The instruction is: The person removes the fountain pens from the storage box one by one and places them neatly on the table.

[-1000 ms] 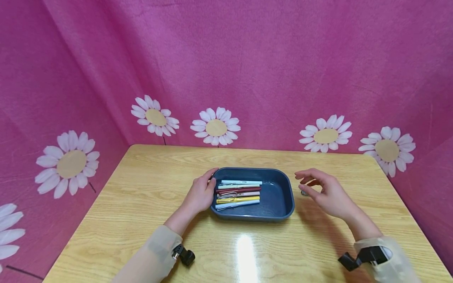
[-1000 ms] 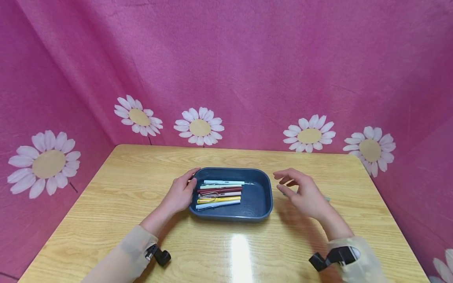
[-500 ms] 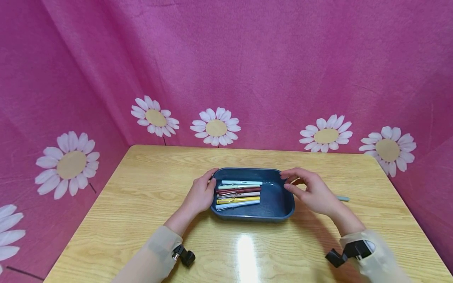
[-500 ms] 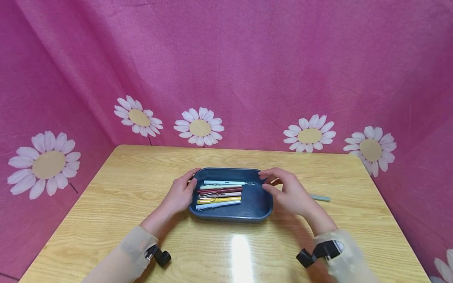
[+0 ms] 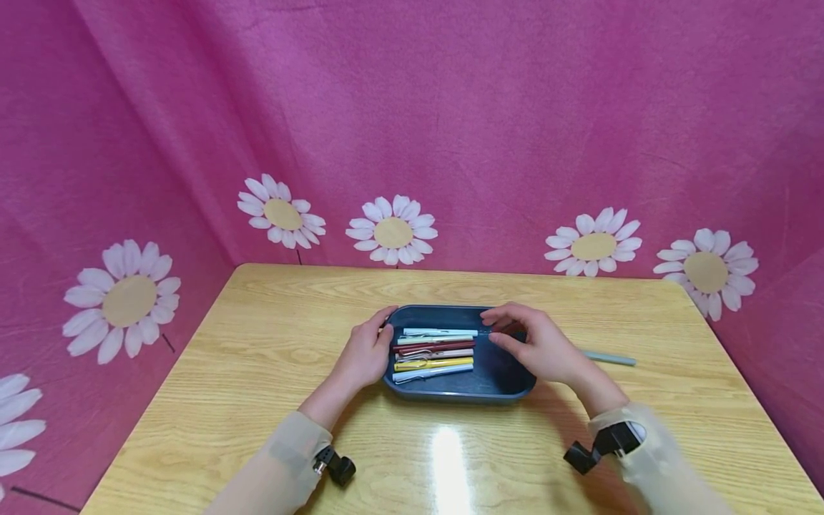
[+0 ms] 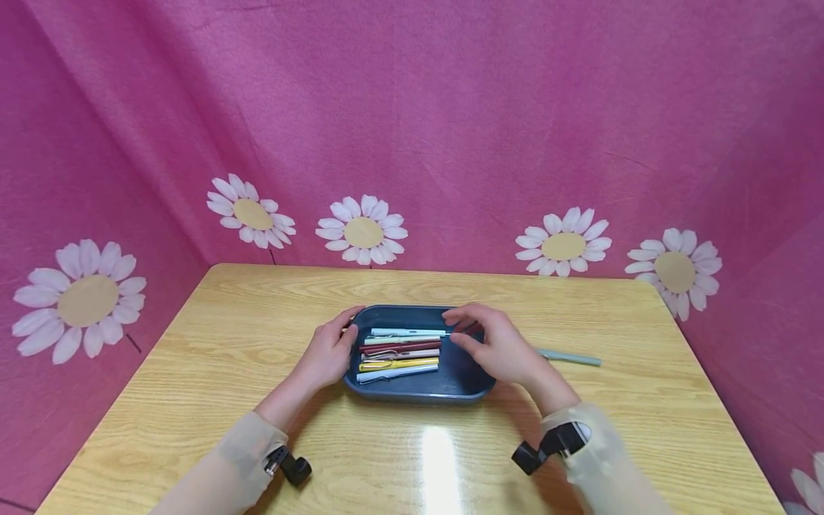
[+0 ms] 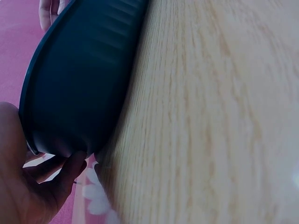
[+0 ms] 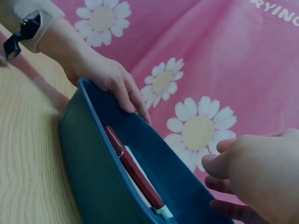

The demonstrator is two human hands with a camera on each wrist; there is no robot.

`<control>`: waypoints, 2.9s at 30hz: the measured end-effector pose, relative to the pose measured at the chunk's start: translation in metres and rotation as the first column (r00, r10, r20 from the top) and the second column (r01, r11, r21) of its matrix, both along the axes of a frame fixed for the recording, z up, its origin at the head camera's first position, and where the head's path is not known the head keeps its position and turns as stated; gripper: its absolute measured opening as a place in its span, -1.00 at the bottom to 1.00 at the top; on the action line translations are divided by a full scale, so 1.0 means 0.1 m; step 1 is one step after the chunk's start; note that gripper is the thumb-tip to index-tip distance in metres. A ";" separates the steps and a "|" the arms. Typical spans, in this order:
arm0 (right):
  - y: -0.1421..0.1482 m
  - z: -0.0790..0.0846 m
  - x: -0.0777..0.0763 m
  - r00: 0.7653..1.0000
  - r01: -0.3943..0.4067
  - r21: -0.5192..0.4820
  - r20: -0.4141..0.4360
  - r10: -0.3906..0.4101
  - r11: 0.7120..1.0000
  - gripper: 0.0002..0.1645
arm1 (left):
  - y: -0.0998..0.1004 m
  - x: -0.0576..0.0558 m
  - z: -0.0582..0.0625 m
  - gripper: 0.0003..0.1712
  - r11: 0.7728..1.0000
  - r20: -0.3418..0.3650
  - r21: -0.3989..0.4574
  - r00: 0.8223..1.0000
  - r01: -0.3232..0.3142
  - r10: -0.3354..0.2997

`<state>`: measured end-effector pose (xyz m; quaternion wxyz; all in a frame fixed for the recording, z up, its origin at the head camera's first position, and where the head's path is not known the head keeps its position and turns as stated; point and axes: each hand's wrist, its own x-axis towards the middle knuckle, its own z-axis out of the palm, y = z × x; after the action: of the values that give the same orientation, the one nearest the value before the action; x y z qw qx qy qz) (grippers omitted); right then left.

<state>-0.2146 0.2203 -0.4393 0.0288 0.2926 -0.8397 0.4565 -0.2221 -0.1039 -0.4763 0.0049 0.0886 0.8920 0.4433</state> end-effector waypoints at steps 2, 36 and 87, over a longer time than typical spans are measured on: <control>-0.04 -0.01 -0.01 1.000 -0.010 -0.002 0.015 0.010 1.000 -0.64 | 0.00 0.00 0.00 -0.46 1.000 -0.001 -0.001 1.000 -0.001 0.001; -0.39 -0.15 -0.24 0.986 -0.121 0.124 0.131 0.105 0.985 -0.62 | 0.00 0.01 0.00 -0.45 1.000 0.016 0.009 1.000 -0.007 0.007; -0.73 -0.23 -0.43 0.971 -0.213 0.297 0.166 0.170 0.931 -0.73 | -0.01 0.00 -0.03 -0.44 1.000 0.041 0.023 0.999 -0.007 0.006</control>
<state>-0.2579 0.1476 -0.4620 -0.1206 0.3420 -0.8687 0.3373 -0.2223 -0.1045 -0.4791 0.0208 0.0765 0.8868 0.4554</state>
